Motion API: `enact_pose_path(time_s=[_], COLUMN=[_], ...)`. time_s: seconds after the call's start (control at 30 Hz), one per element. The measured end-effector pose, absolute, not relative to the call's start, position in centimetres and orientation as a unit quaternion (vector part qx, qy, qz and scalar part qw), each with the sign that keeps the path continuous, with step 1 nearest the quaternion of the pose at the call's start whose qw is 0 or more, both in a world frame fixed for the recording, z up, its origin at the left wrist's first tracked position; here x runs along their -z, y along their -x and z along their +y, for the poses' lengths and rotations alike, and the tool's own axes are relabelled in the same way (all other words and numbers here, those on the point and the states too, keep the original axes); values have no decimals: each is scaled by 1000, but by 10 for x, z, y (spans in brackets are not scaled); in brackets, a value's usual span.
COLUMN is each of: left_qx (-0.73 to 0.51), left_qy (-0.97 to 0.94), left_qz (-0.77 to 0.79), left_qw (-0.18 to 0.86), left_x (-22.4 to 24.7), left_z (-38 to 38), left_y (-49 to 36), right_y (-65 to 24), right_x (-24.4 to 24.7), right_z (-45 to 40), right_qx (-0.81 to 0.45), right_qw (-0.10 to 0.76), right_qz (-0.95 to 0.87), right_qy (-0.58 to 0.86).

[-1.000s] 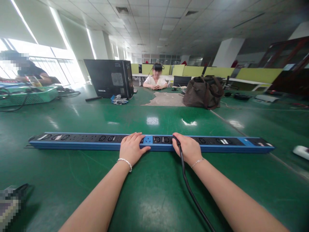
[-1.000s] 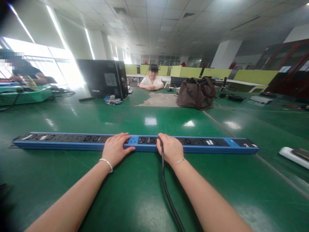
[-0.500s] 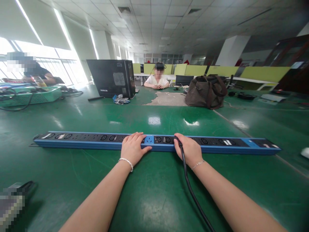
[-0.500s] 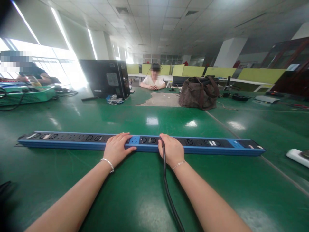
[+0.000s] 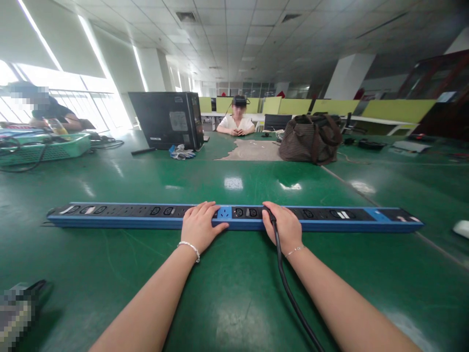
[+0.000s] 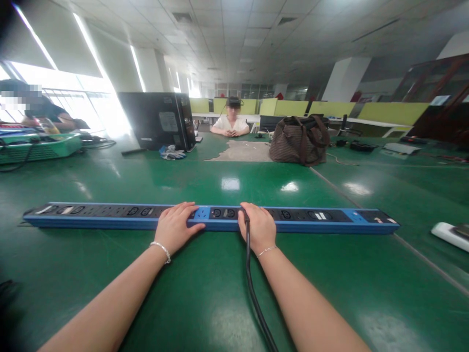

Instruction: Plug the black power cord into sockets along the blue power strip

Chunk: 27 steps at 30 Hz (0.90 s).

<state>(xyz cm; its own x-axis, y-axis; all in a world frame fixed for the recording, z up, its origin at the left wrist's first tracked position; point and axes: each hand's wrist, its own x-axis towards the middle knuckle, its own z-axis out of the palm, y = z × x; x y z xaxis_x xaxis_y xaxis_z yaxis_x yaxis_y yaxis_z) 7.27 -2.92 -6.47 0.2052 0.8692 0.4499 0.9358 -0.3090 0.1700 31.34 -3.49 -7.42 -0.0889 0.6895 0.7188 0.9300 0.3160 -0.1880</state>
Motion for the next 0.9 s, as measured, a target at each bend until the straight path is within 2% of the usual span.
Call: enact_pose_path(time_s=[0.9], left_qx=[237], left_qy=[775], left_qz=[-581], left_qw=[80], left_x=[65], left_z=[-29], left_y=[-72], right_y=[-310], right_x=[80], right_z=[-28], right_qx=[167], right_qw=[391], right_qz=[-676], right_qy=[602])
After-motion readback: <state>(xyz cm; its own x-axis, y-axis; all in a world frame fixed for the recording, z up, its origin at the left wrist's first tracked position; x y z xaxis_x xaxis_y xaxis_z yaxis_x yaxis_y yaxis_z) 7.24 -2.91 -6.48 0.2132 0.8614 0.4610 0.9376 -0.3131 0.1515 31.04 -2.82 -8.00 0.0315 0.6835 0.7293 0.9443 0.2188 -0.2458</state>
